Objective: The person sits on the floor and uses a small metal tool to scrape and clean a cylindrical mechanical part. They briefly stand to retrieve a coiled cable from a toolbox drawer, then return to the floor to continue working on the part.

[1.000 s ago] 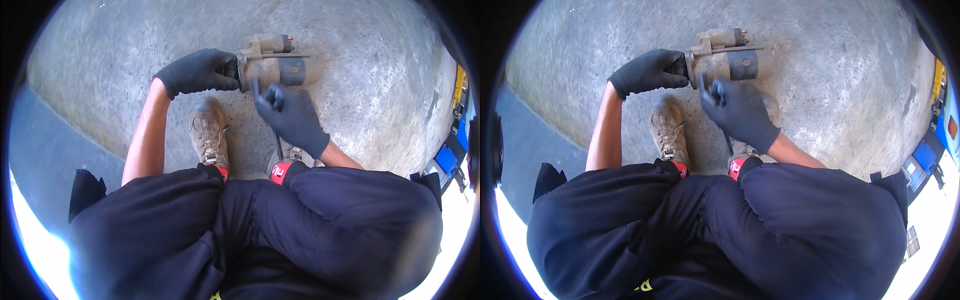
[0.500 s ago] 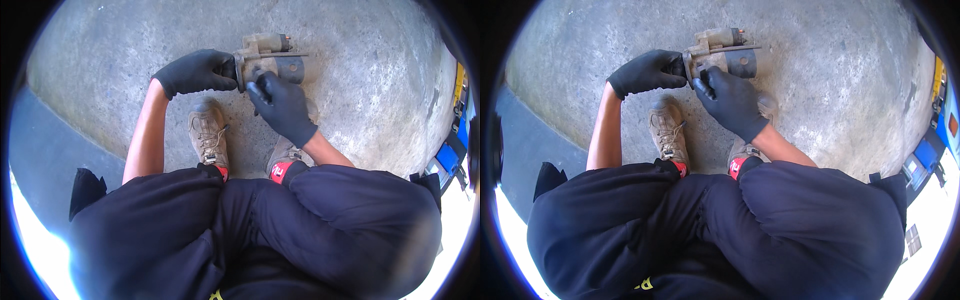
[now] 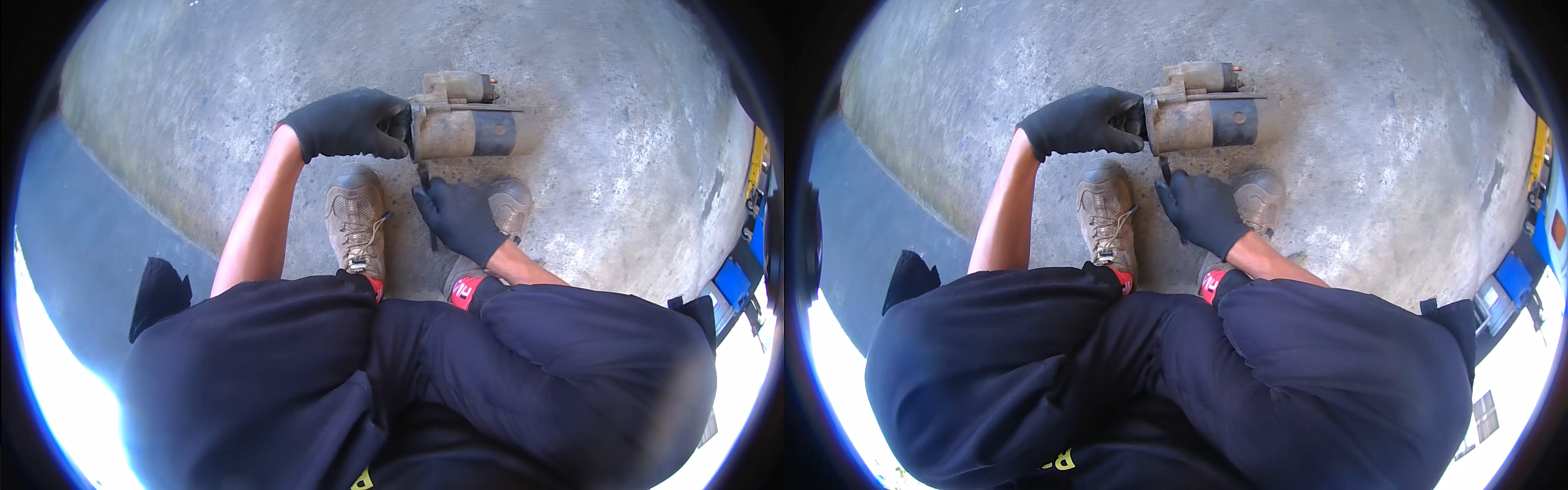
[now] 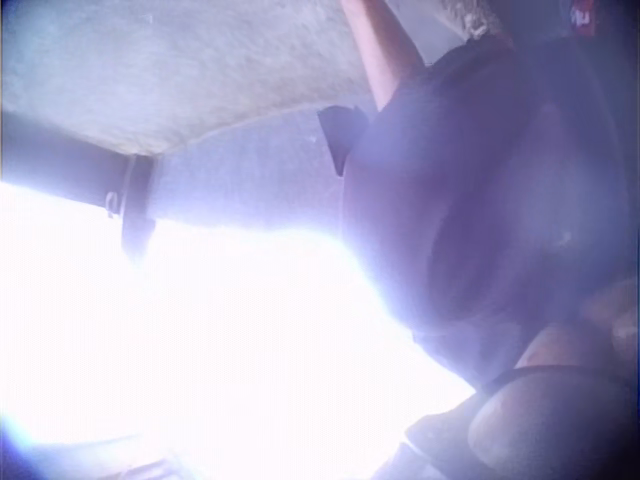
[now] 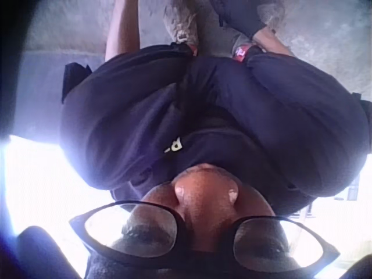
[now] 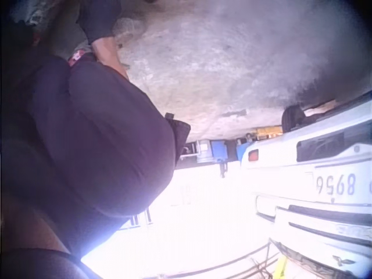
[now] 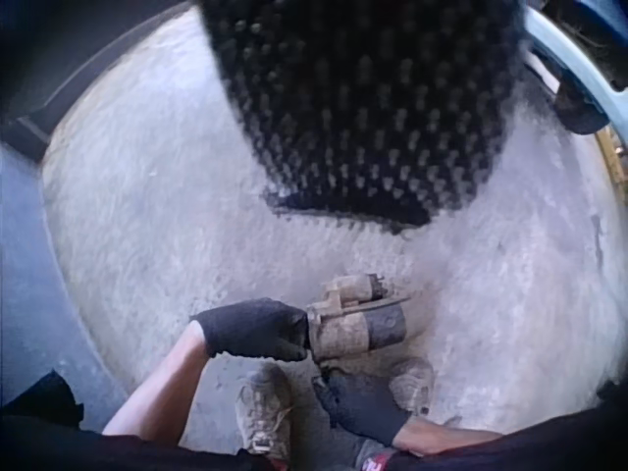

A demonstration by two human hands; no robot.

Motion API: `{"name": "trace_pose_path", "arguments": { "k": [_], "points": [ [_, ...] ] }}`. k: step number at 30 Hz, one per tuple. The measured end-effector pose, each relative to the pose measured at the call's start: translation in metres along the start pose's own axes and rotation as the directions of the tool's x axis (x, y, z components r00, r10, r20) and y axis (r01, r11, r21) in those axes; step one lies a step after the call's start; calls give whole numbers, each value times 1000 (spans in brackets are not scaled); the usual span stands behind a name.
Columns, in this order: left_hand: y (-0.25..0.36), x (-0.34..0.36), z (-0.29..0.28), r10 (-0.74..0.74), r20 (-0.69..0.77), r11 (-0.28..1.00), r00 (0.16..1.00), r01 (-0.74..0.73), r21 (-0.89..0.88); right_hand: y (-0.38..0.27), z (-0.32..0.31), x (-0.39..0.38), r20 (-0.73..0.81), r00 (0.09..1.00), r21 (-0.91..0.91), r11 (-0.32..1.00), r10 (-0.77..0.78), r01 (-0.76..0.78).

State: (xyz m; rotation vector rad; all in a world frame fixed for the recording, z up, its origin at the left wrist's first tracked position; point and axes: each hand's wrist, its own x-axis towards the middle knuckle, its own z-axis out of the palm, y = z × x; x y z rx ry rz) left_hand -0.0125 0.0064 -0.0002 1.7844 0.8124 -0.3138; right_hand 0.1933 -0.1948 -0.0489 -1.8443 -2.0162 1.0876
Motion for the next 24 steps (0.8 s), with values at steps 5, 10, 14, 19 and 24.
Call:
{"name": "trace_pose_path", "arguments": {
  "k": [5,10,14,19,24],
  "points": [
    [-3,-3,4,-69,-29,995,997,67,-74,-20,-43,19,-74,995,110,992,73,-65],
    [1,9,4,-15,-7,1000,1000,15,20,5,7,-6,-4,1000,34,999,16,-16],
    [-5,-2,7,-32,-50,998,998,30,-47,-18,-38,12,-24,992,187,975,125,-118],
    [1,12,5,4,-34,1000,999,-5,-18,-2,-14,-1,-33,999,54,998,28,-26],
    [0,-1,8,-63,-58,998,996,63,-18,-16,-49,16,-193,965,251,960,177,-126]
  ]
}}
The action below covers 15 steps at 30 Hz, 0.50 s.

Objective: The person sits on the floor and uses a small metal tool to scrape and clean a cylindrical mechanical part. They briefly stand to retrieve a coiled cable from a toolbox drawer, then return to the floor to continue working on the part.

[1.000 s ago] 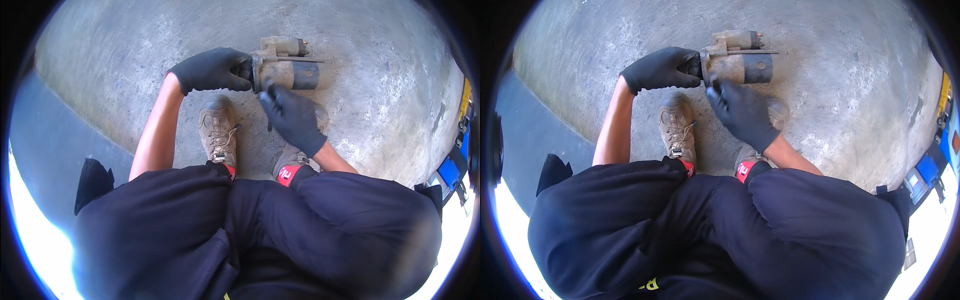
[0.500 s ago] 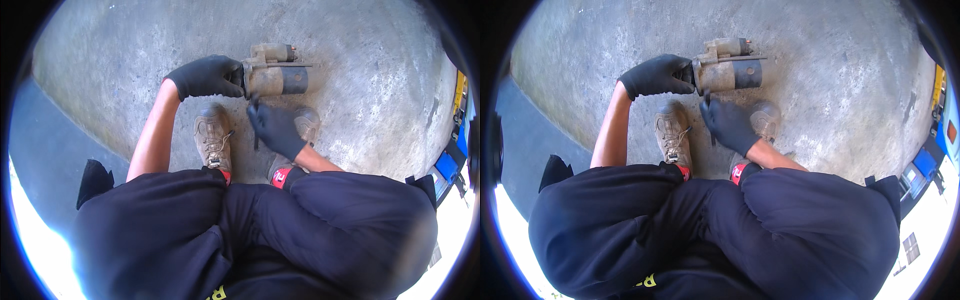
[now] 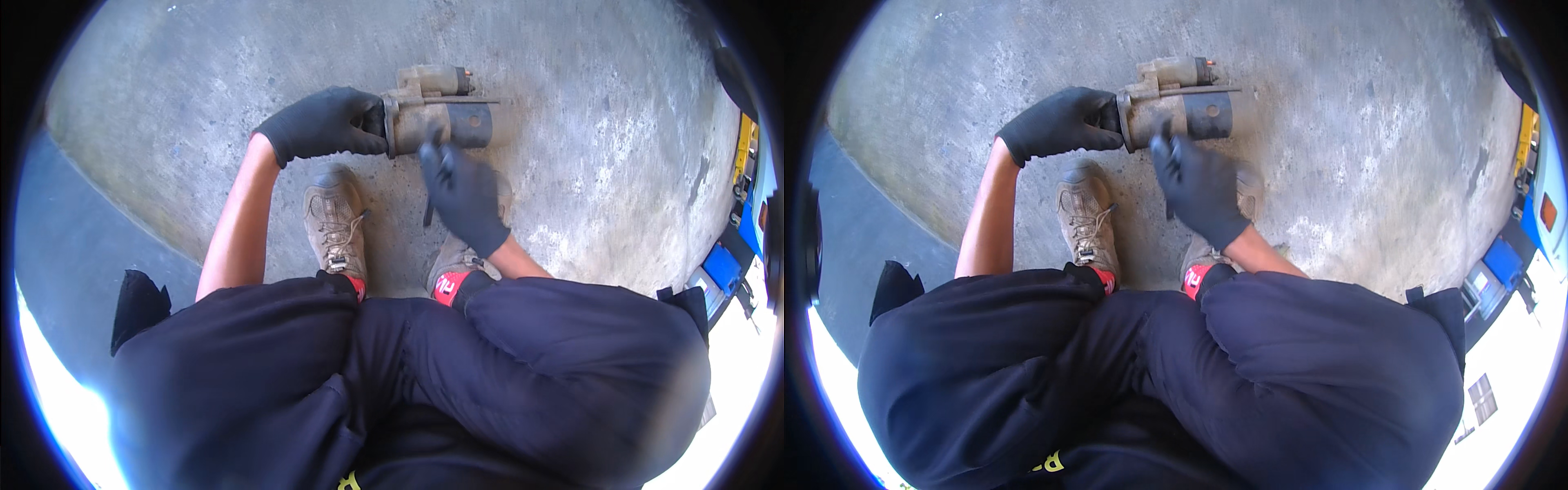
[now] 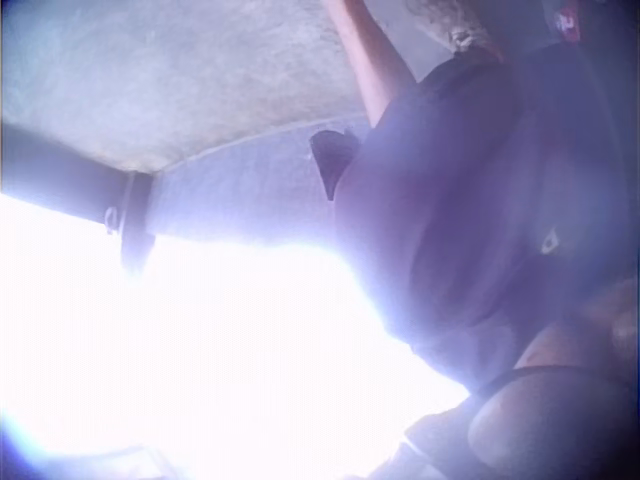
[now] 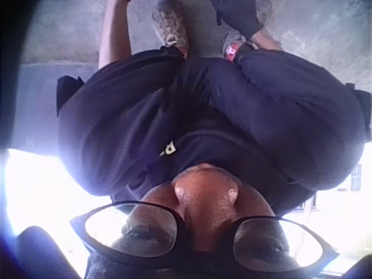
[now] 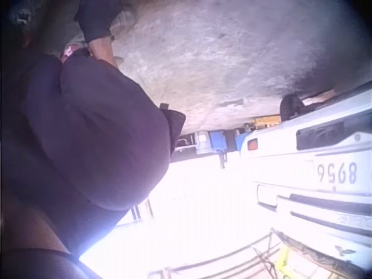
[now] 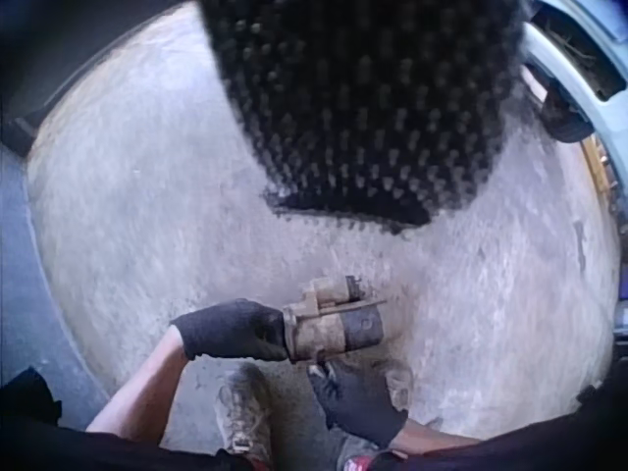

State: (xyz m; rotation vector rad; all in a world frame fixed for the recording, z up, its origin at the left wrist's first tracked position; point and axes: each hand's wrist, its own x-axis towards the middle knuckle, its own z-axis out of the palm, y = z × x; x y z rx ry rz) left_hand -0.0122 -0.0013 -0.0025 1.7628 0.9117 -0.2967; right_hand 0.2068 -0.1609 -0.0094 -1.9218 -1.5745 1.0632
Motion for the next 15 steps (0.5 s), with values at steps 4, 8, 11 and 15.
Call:
{"name": "trace_pose_path", "arguments": {
  "k": [4,8,11,15],
  "points": [
    [0,6,0,10,35,1000,999,-9,-24,25,19,-12,138,989,-138,988,-51,70],
    [-1,5,-2,4,17,1000,1000,-4,9,17,14,-18,111,994,-60,998,-11,18],
    [1,1,2,-46,33,999,998,47,-27,2,-5,6,-21,995,41,995,93,-92],
    [1,4,-3,-23,59,999,998,24,-22,27,36,-28,190,973,-97,983,-133,154]
  ]
}}
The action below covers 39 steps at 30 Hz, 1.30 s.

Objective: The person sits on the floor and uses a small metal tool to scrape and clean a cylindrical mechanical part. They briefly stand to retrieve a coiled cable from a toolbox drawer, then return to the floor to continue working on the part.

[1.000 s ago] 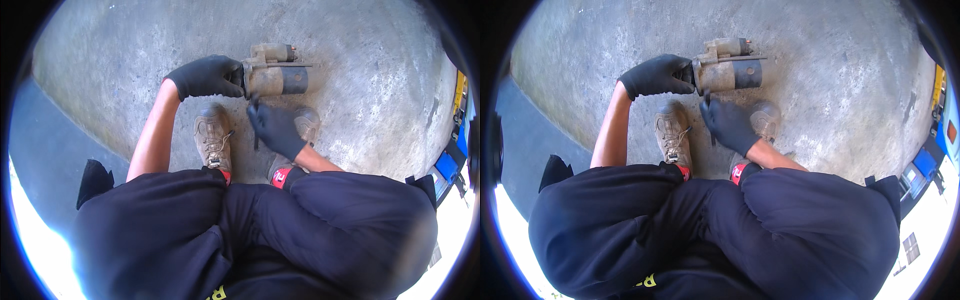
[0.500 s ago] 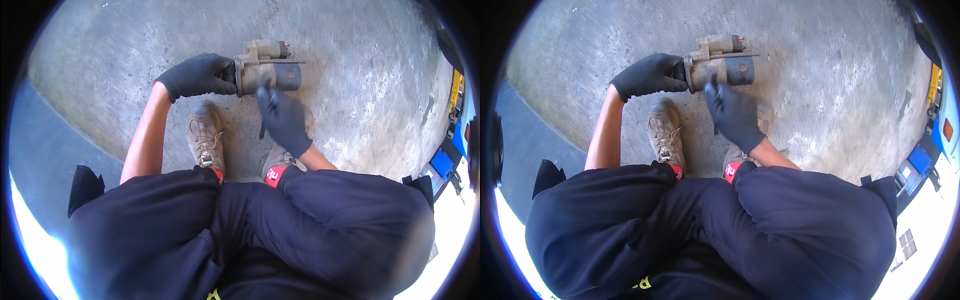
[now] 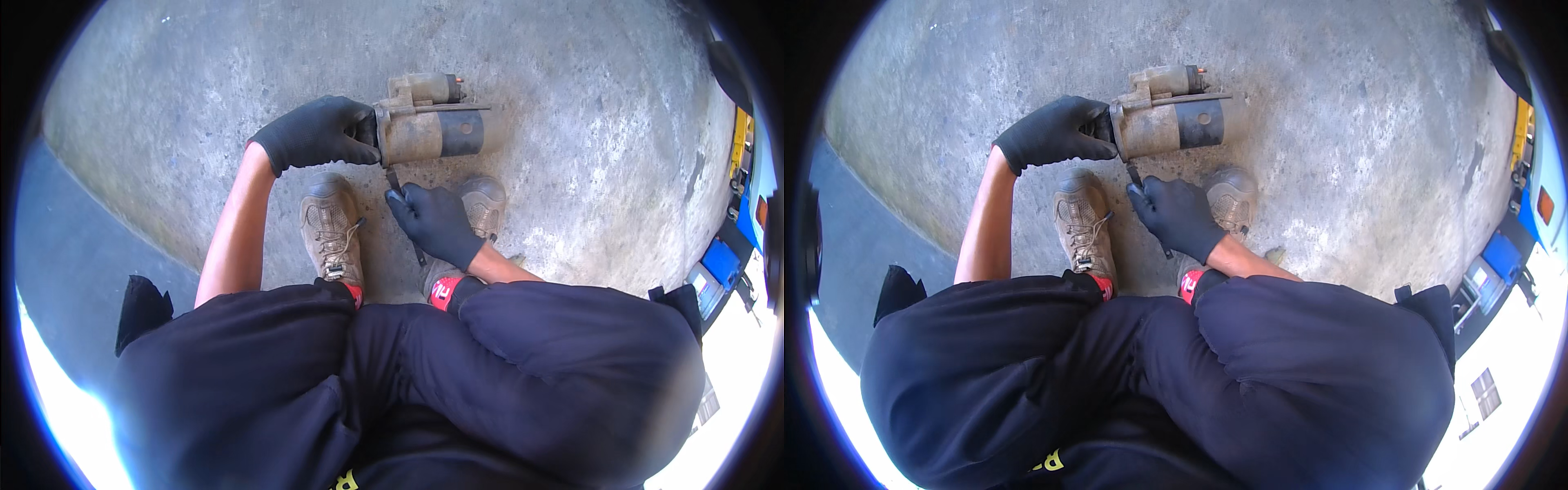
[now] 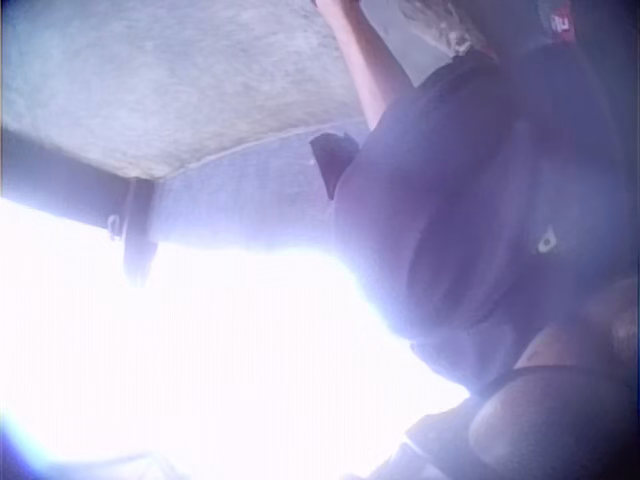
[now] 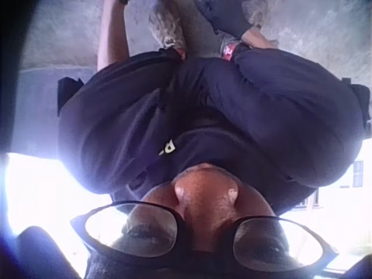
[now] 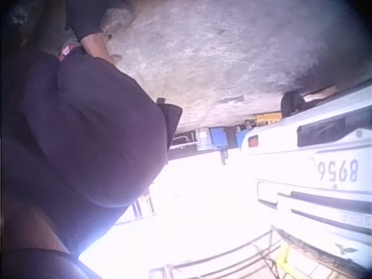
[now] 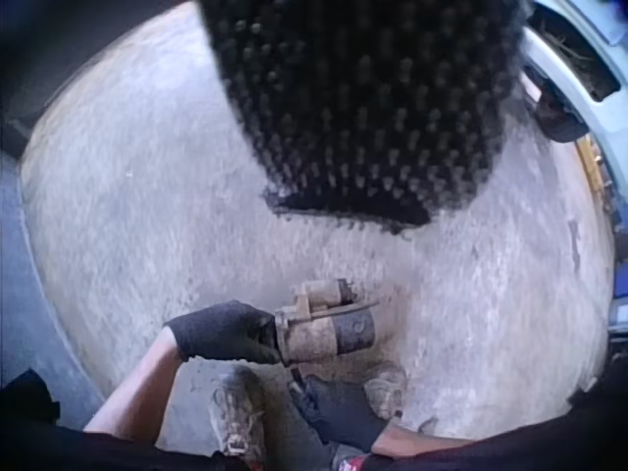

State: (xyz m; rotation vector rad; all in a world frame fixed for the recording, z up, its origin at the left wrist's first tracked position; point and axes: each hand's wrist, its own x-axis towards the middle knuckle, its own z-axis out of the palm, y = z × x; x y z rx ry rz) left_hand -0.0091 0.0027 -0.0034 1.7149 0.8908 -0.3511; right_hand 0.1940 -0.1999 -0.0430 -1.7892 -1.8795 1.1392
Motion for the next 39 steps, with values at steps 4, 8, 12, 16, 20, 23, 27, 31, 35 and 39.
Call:
{"name": "trace_pose_path", "arguments": {
  "k": [4,8,12,16,20,23,27,31,35,39],
  "points": [
    [-9,-1,7,26,-38,999,999,-27,-28,-13,-48,24,-190,943,243,943,274,-226],
    [-2,5,3,4,-12,1000,1000,-4,-26,12,-8,1,-71,992,45,994,104,-101],
    [-9,-3,1,15,-35,1000,999,-15,18,-7,-25,8,-148,967,207,963,206,-174],
    [-4,1,4,8,-34,1000,999,-8,-14,11,-29,12,-220,933,108,958,284,-266],
    [-4,6,1,47,-22,999,999,-47,-10,24,-1,-16,-193,956,138,971,222,-197],
    [-7,1,2,-5,-27,999,1000,4,-37,10,-35,10,-231,878,411,860,419,-302],
    [-7,3,3,35,-44,999,998,-36,-14,17,-6,-12,4,951,311,904,308,-294],
    [-7,5,9,12,-68,999,998,-14,-34,17,-45,0,-210,828,570,753,521,-329],
    [-2,11,7,-7,-25,999,1000,6,-53,52,-12,-16,-274,912,451,879,305,-158],
    [-1,-3,2,-33,-54,999,998,32,-22,13,-43,-7,83,823,726,531,563,-437]
  ]
}}
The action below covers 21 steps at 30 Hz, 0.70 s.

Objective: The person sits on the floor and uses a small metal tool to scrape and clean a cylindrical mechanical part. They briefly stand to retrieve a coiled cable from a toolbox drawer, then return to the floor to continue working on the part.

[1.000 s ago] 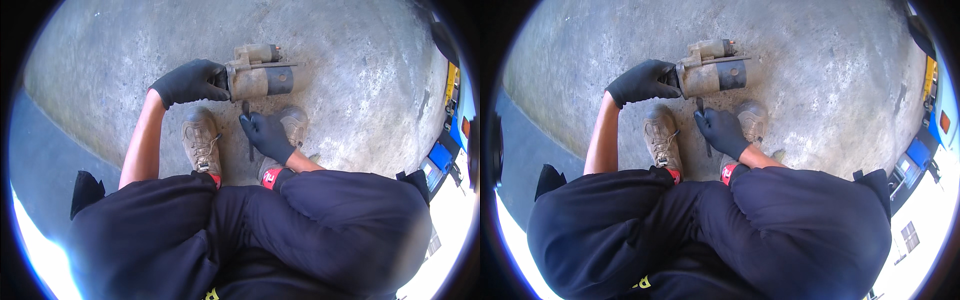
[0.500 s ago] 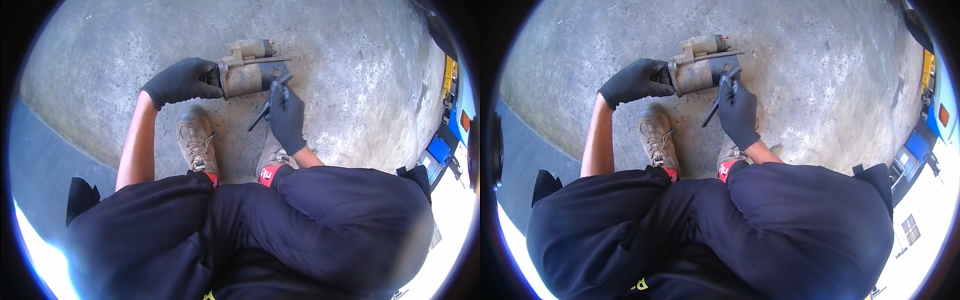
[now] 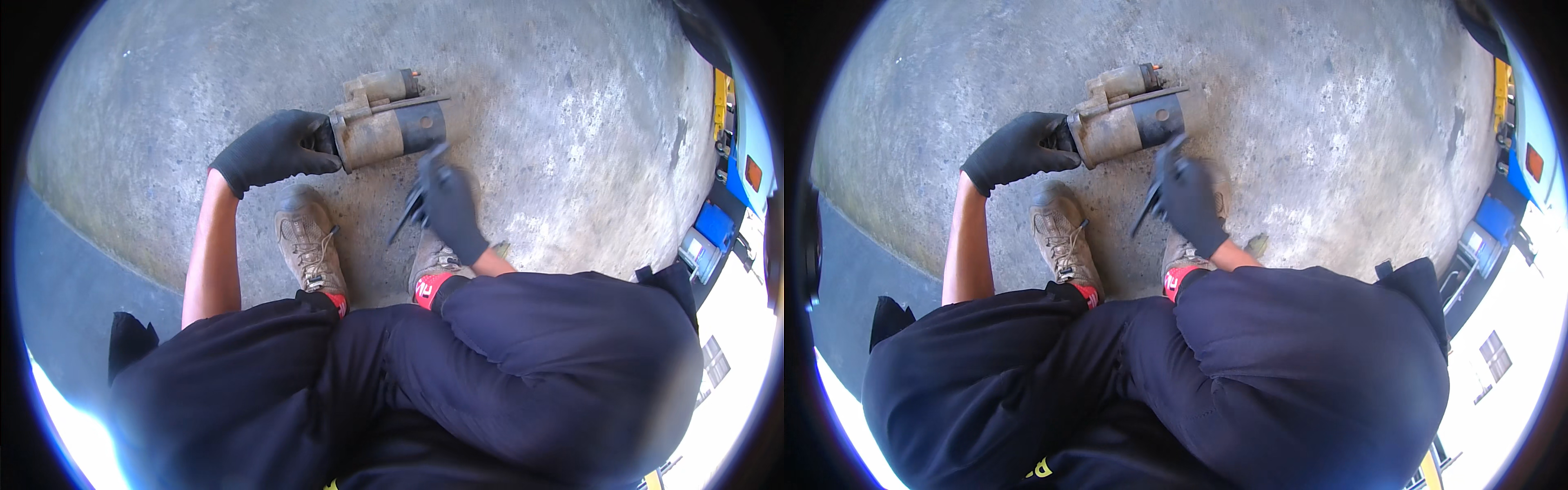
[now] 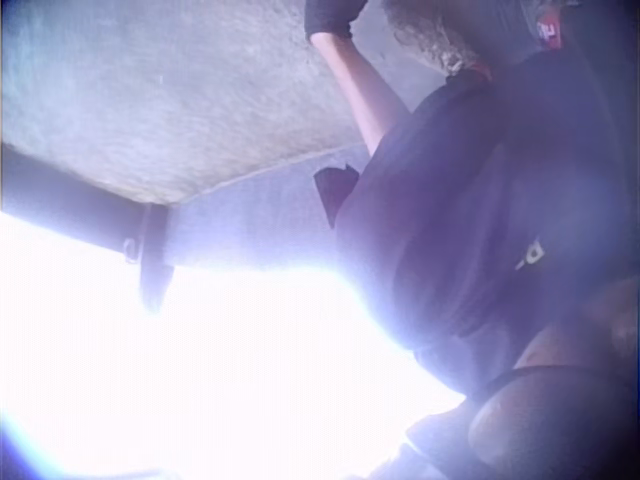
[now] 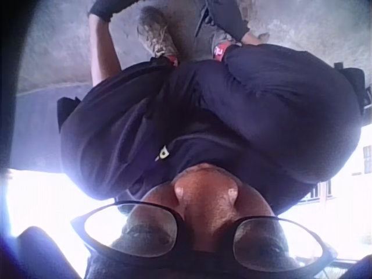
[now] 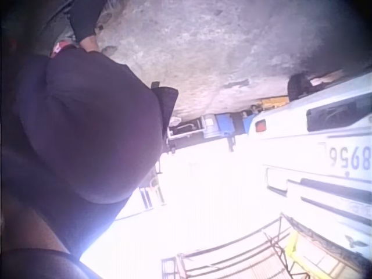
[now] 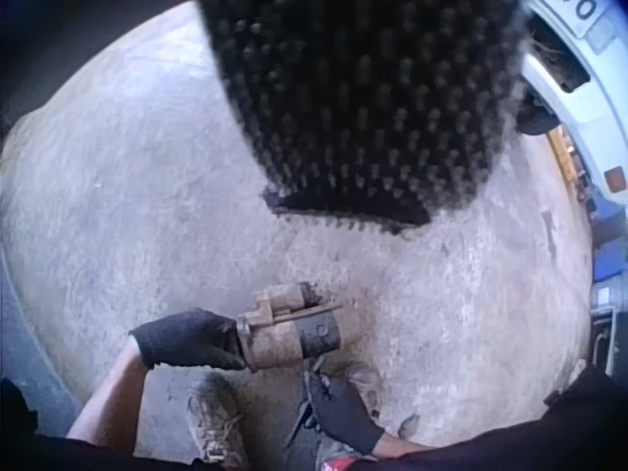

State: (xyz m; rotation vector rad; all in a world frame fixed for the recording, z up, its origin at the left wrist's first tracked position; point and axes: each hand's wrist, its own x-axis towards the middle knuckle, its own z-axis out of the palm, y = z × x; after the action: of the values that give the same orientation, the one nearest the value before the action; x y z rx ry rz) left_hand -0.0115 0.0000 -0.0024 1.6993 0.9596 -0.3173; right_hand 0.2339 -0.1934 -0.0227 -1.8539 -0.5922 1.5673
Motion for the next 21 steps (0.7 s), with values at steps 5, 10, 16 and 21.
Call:
{"name": "trace_pose_path", "arguments": {
  "k": [5,10,16,21],
  "points": [
    [1,7,4,6,-4,999,1000,-6,-32,23,0,13,-114,973,-269,949,-201,164],
    [-3,-4,-1,15,-13,999,1000,-16,-41,-17,-7,6,-42,988,-80,986,-147,143],
    [-3,5,-1,17,44,1000,999,-17,-7,-34,0,7,243,933,-663,657,-266,360],
    [2,5,1,16,23,1000,1000,-17,15,-53,-28,37,-102,963,-432,883,-248,182]
  ]
}}
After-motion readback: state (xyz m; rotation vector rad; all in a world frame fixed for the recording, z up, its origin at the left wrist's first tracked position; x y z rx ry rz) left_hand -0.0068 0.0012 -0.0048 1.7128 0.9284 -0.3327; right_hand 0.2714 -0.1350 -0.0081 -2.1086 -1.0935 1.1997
